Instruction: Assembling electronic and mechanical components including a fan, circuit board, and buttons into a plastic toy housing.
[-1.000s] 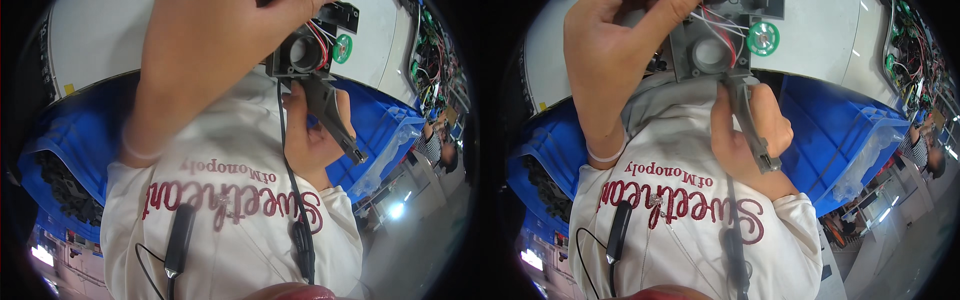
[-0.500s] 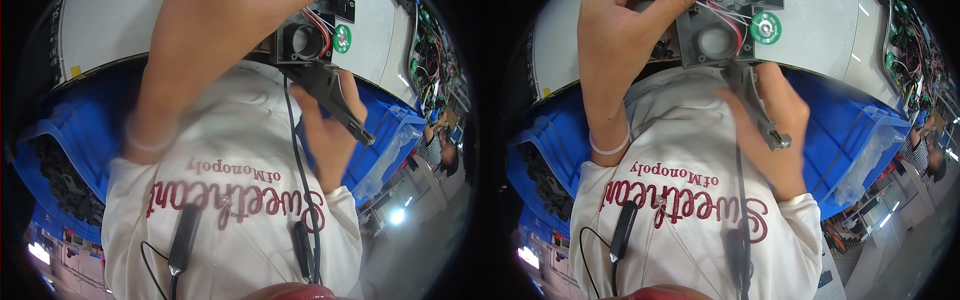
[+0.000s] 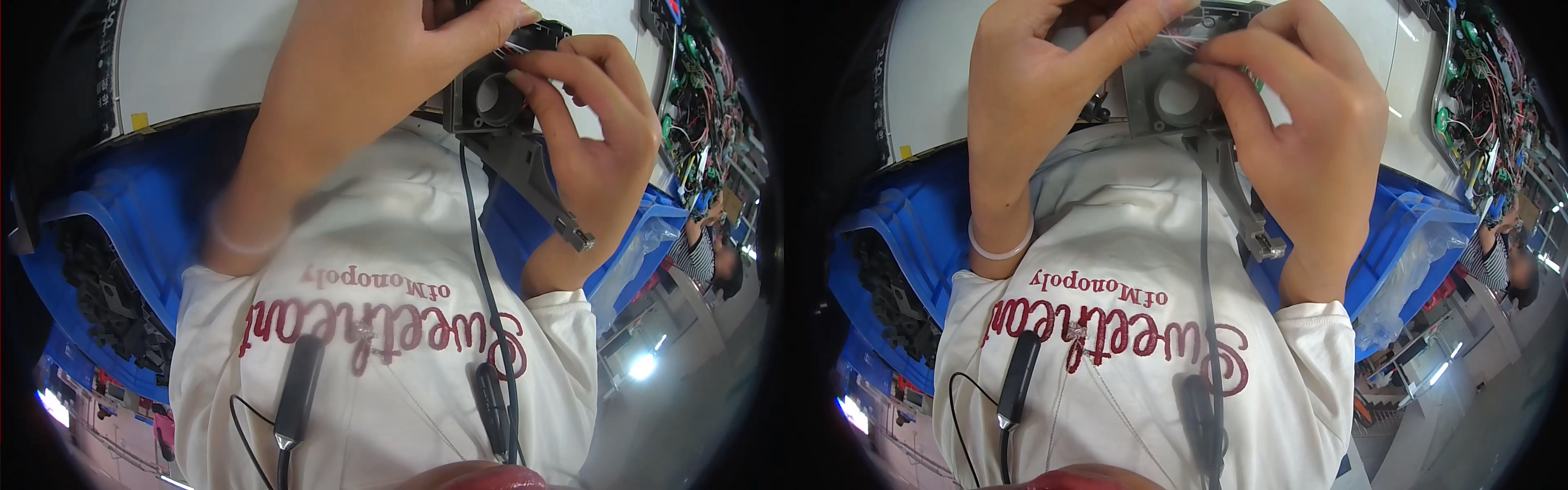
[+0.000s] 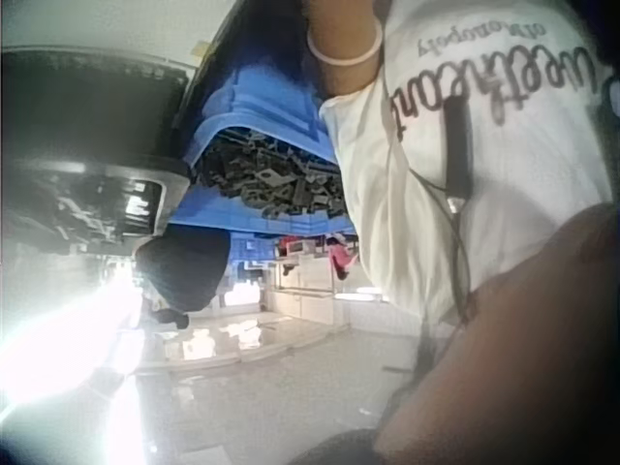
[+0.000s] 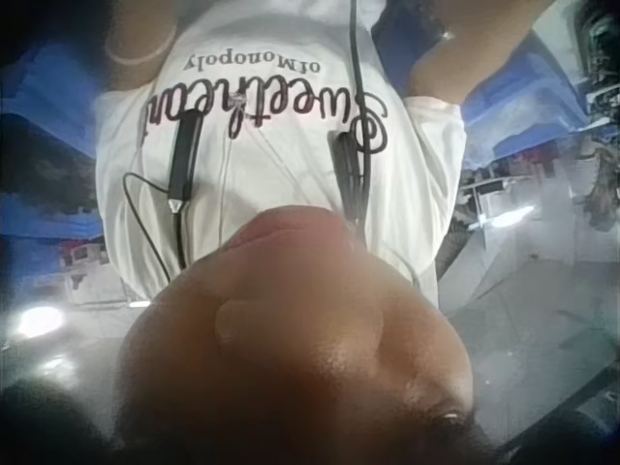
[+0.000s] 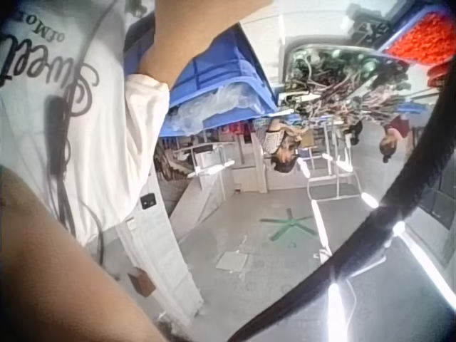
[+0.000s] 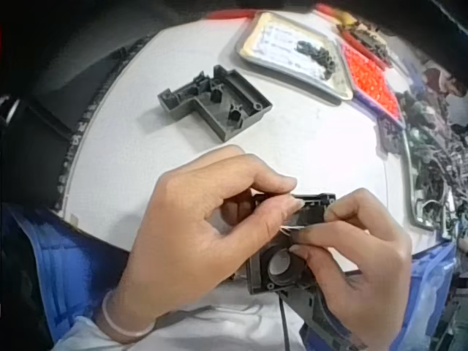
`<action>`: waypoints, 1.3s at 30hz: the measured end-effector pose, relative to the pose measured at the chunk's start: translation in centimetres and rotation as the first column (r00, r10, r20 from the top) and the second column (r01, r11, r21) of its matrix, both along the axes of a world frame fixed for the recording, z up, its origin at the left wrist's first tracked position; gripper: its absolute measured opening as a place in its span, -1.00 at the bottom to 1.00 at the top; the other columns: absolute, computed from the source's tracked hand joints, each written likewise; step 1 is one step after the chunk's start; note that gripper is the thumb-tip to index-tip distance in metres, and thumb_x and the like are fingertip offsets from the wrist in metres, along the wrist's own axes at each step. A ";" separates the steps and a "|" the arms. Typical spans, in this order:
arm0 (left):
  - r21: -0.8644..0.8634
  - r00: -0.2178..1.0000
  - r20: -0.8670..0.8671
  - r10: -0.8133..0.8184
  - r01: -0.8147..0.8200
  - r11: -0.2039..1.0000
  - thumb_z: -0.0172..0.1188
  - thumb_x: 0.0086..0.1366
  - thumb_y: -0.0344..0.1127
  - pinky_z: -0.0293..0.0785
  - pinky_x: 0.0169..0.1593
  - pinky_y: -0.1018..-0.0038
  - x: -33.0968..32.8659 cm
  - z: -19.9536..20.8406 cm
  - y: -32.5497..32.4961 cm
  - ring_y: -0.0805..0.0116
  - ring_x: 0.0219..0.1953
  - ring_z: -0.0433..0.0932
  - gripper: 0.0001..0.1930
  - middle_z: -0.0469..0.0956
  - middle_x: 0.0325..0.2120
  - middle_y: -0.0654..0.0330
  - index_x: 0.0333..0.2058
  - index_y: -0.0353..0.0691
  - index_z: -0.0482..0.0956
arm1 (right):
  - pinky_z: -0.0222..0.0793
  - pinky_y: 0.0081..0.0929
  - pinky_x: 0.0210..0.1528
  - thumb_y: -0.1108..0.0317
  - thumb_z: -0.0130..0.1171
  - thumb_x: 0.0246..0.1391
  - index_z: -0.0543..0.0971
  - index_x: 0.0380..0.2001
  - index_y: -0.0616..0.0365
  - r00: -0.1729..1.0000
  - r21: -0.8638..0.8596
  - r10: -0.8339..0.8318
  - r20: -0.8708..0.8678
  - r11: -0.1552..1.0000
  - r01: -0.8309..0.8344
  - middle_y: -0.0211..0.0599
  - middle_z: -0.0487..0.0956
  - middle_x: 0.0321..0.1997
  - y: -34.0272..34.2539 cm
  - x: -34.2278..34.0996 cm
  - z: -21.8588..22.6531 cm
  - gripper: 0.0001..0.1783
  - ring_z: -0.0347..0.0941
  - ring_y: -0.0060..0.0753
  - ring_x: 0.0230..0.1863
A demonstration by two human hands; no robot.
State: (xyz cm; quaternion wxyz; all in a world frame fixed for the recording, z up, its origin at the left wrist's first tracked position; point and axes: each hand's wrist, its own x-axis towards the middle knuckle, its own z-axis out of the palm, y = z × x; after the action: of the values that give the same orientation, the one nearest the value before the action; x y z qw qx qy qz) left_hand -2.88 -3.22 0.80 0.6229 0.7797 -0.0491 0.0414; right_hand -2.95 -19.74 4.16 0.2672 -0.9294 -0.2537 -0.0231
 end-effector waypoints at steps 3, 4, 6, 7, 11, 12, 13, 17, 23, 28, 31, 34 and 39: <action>-0.023 1.000 -0.029 -0.003 0.003 1.000 0.25 0.16 -0.42 0.25 -0.53 0.67 0.1 0.2 0.1 0.59 -0.59 0.38 -0.84 0.49 -0.53 0.18 -0.33 -0.41 0.60 | 0.30 -0.57 -0.19 0.60 0.24 -0.22 0.58 -0.46 0.28 0.998 -0.042 0.044 -0.043 0.998 -0.045 -0.32 0.50 -0.30 -2.4 0.7 -0.6 -0.86 0.42 -0.50 -0.36; -0.014 0.999 -0.041 -0.006 0.005 1.000 0.26 0.15 -0.42 0.26 -0.53 0.67 0.1 0.3 0.1 0.58 -0.58 0.39 -0.84 0.49 -0.53 0.18 -0.32 -0.41 0.60 | 0.31 -0.55 -0.16 0.61 0.24 -0.20 0.56 -0.40 0.31 0.992 0.102 0.080 -0.096 0.992 -0.071 -0.31 0.51 -0.28 -2.8 1.0 -0.4 -0.81 0.43 -0.49 -0.32; -0.005 0.999 -0.052 -0.006 0.006 1.000 0.26 0.15 -0.43 0.26 -0.53 0.67 0.2 0.3 0.1 0.58 -0.58 0.39 -0.84 0.50 -0.53 0.18 -0.31 -0.41 0.61 | 0.32 -0.53 -0.07 0.64 0.24 -0.14 0.48 -0.24 0.38 0.980 0.287 0.028 -0.199 0.957 0.031 -0.29 0.50 -0.20 -3.7 1.2 -0.8 -0.70 0.44 -0.48 -0.24; -0.022 0.998 -0.066 -0.003 0.001 1.000 0.26 0.15 -0.43 0.26 -0.53 0.67 0.2 0.4 0.0 0.58 -0.58 0.39 -0.83 0.50 -0.53 0.18 -0.31 -0.41 0.61 | 0.32 -0.53 -0.07 0.64 0.24 -0.14 0.48 -0.24 0.38 0.980 0.287 0.029 -0.199 0.957 0.030 -0.29 0.50 -0.20 -3.8 1.0 -0.9 -0.70 0.44 -0.48 -0.24; -0.015 0.996 -0.084 0.002 -0.003 1.000 0.26 0.15 -0.43 0.26 -0.52 0.67 0.4 0.5 0.0 0.57 -0.58 0.40 -0.84 0.50 -0.53 0.18 -0.31 -0.40 0.61 | 0.38 -0.60 -0.11 0.64 0.25 -0.10 0.49 -0.24 0.36 0.873 0.252 -0.091 -0.478 0.939 0.236 -0.29 0.54 -0.23 -3.0 0.0 -0.6 -0.72 0.49 -0.52 -0.28; -0.014 0.996 -0.085 -0.001 0.000 1.000 0.26 0.15 -0.43 0.26 -0.52 0.67 0.3 0.4 0.0 0.57 -0.58 0.40 -0.84 0.50 -0.53 0.18 -0.31 -0.40 0.61 | 0.39 -0.62 -0.16 0.63 0.27 -0.11 0.51 -0.27 0.36 0.888 0.222 -0.129 -0.442 0.943 0.248 -0.31 0.56 -0.28 -2.8 0.2 -0.5 -0.74 0.49 -0.55 -0.32; -0.027 0.997 -0.074 -0.003 0.001 1.000 0.25 0.16 -0.42 0.26 -0.52 0.68 0.3 0.3 0.1 0.57 -0.57 0.40 -0.83 0.50 -0.52 0.18 -0.31 -0.40 0.61 | 0.40 -0.63 -0.20 0.62 0.28 -0.11 0.53 -0.29 0.35 0.900 0.193 -0.167 -0.403 0.946 0.262 -0.32 0.57 -0.32 -2.8 0.3 -0.5 -0.76 0.49 -0.57 -0.36; 0.008 0.999 -0.044 -0.005 0.005 1.000 0.25 0.18 -0.39 0.27 -0.49 0.68 0.4 0.3 -0.1 0.57 -0.54 0.42 -0.82 0.51 -0.50 0.17 -0.31 -0.42 0.61 | 0.30 -0.72 -0.36 0.55 0.30 -0.09 0.56 -0.34 0.31 0.967 0.032 -0.133 -0.219 0.989 0.144 -0.41 0.55 -0.46 -2.4 0.5 -0.5 -0.82 0.38 -0.69 -0.47; -0.107 0.986 -0.164 0.005 -0.023 0.994 0.22 0.22 -0.38 0.26 -0.48 0.66 -0.2 0.8 -0.7 0.58 -0.53 0.40 -0.82 0.51 -0.49 0.18 -0.31 -0.41 0.61 | 0.20 -0.70 -0.41 0.51 0.30 -0.08 0.57 -0.43 0.30 0.972 0.068 -0.080 -0.222 0.993 0.098 -0.47 0.50 -0.53 -2.6 1.2 0.3 -0.87 0.23 -0.68 -0.53; -0.077 0.990 -0.140 0.009 -0.021 0.997 0.21 0.23 -0.37 0.26 -0.47 0.63 -0.3 0.9 -0.7 0.56 -0.52 0.40 -0.82 0.51 -0.50 0.18 -0.31 -0.40 0.61 | 0.28 -0.71 -0.39 0.49 0.31 -0.06 0.61 -0.44 0.25 1.000 -0.020 -0.020 0.019 1.000 0.021 -0.45 0.54 -0.53 -0.1 2.2 2.5 -0.91 0.36 -0.67 -0.50; -0.061 0.992 -0.124 0.016 -0.024 0.998 0.20 0.24 -0.36 0.25 -0.46 0.63 -0.4 0.8 -0.6 0.55 -0.52 0.39 -0.82 0.51 -0.50 0.18 -0.32 -0.39 0.61 | 0.41 -0.53 -0.16 0.58 0.27 -0.20 0.63 -0.41 0.26 0.848 -0.210 -0.399 -0.350 0.915 0.344 -0.12 0.59 -0.22 2.6 2.4 5.1 -0.82 0.53 -0.43 -0.16; -0.042 0.994 -0.110 0.000 -0.005 0.999 0.20 0.25 -0.34 0.25 -0.46 0.63 -0.3 0.8 -0.5 0.54 -0.52 0.39 -0.82 0.50 -0.51 0.17 -0.33 -0.39 0.60 | 0.36 -0.52 -0.25 0.57 0.33 -0.31 0.66 -0.46 0.18 0.901 -0.054 -0.353 -0.252 0.935 0.351 -0.20 0.54 -0.26 2.1 1.8 3.8 -0.80 0.47 -0.43 -0.21; -0.026 0.991 -0.130 -0.017 0.014 1.000 0.19 0.26 -0.33 0.24 -0.47 0.62 -0.2 0.8 -0.5 0.53 -0.53 0.38 -0.81 0.48 -0.50 0.17 -0.32 -0.39 0.59 | 0.34 -0.61 -0.34 0.52 0.34 -0.20 0.65 -0.46 0.19 0.983 0.018 -0.114 0.146 0.993 0.113 -0.31 0.55 -0.38 0.1 2.7 1.3 -0.87 0.45 -0.52 -0.35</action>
State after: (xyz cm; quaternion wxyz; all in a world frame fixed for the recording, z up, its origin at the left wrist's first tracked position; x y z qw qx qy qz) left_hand -3.11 -3.69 1.62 0.6346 0.7726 -0.0138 -0.0138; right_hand -0.27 -19.64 5.41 0.2506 -0.9368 -0.2193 -0.1077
